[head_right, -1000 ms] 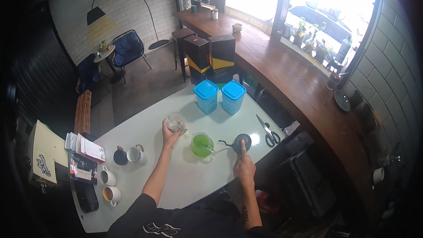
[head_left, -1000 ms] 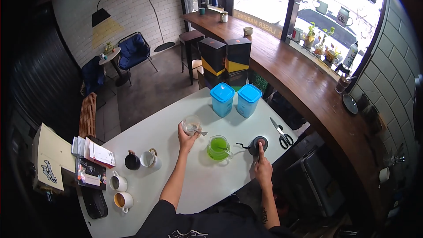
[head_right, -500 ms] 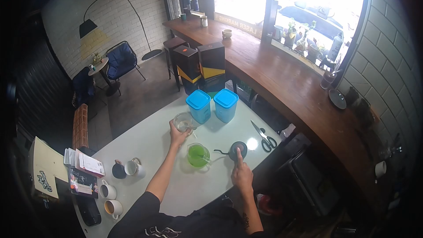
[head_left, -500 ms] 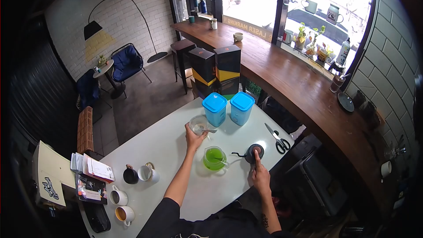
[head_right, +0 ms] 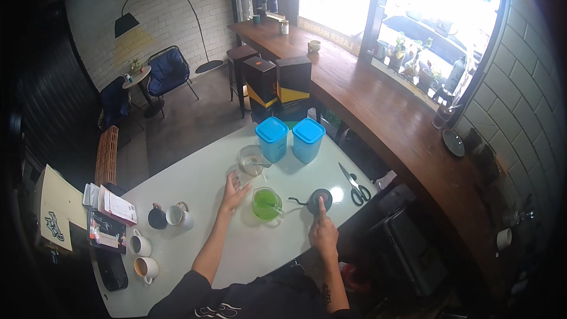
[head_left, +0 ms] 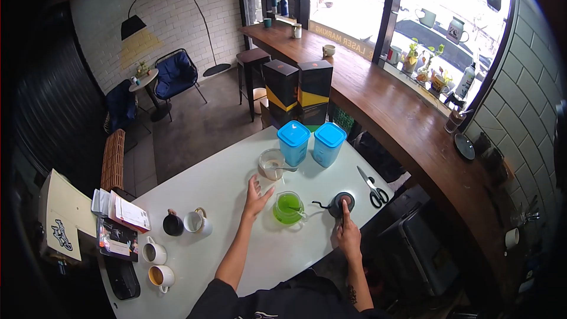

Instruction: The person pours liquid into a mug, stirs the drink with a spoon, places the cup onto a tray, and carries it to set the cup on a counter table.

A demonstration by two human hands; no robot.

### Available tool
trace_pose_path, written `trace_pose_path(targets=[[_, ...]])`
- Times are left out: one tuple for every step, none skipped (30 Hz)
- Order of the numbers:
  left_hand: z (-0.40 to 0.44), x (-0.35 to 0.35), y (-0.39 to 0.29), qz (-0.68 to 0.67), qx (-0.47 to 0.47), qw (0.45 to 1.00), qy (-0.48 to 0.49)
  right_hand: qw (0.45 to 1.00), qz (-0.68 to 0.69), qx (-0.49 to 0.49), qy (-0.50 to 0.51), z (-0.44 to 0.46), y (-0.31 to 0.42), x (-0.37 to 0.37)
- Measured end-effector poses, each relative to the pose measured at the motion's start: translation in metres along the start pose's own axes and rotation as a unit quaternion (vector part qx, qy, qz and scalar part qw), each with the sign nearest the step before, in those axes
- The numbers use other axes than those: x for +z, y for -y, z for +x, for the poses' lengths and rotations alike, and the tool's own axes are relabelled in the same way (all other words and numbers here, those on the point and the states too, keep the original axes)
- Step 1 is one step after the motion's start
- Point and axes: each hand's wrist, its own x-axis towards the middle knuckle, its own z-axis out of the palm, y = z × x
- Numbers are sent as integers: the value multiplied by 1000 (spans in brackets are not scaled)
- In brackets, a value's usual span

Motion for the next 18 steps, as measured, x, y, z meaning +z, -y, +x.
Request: trace_pose_path(targets=[[-17, -11, -7, -2, -2, 1000, -3, 1000, -4, -3, -4, 1, -1, 0], [-33, -24, -10, -60, -12, 998, 27, 1000, -8, -7, -6, -1, -1, 0], [-48, -37, -16, -120, -20, 991, 56, 1000, -10, -12, 0, -1, -2, 0], [-60, -51, -24, -124, -21, 991, 48, 1000, -19, -5, 4, 0, -3, 0], [-74, -65, -33, -124, 5, 991, 52, 1000, -29, 0, 9, 0, -4, 0], [-86, -79, -38, -125, 31, 990, 55, 999, -31, -8, 16, 0, -5, 0], [-94, -91, -40, -114, 77, 990, 24, 999, -29, -8, 10, 1, -6, 1], [-105, -103, -48, -116, 75, 990, 13, 1000, -28, -7, 6, 1, -6, 2], [-115, -115, -59, -107, 93, 990, -27, 1000, -29, 1, 11, 1, -2, 1], [-123, -127, -63, -96, 111, 987, -66, 1000, -20, -14, -1, 1, -7, 3], [-127, -138, -62, -59, 149, 981, -108, 1000, -22, -11, 0, 1, -6, 4], [-133, -150, -63, -57, 147, 981, -116, 1000, -22, -7, -1, -1, -4, 3], [-140, -161, -65, 89, 196, 960, -179, 1000, -16, -15, -10, -1, -3, 3], [-146, -171, -68, 234, 238, 913, -235, 1000, -14, -19, -7, 0, -3, 3], [-146, -181, -59, 270, 246, 893, -262, 1000, -24, -12, -10, -1, -3, 4], [-149, -187, -55, 272, 245, 892, -265, 999, -33, -6, -14, -2, -3, 5], [-151, -192, -53, 285, 241, 879, -296, 999, -44, 20, -3, -2, 1, 3], [-152, -198, -49, 298, 238, 865, -326, 998, -57, 17, -8, -3, 2, 4]])
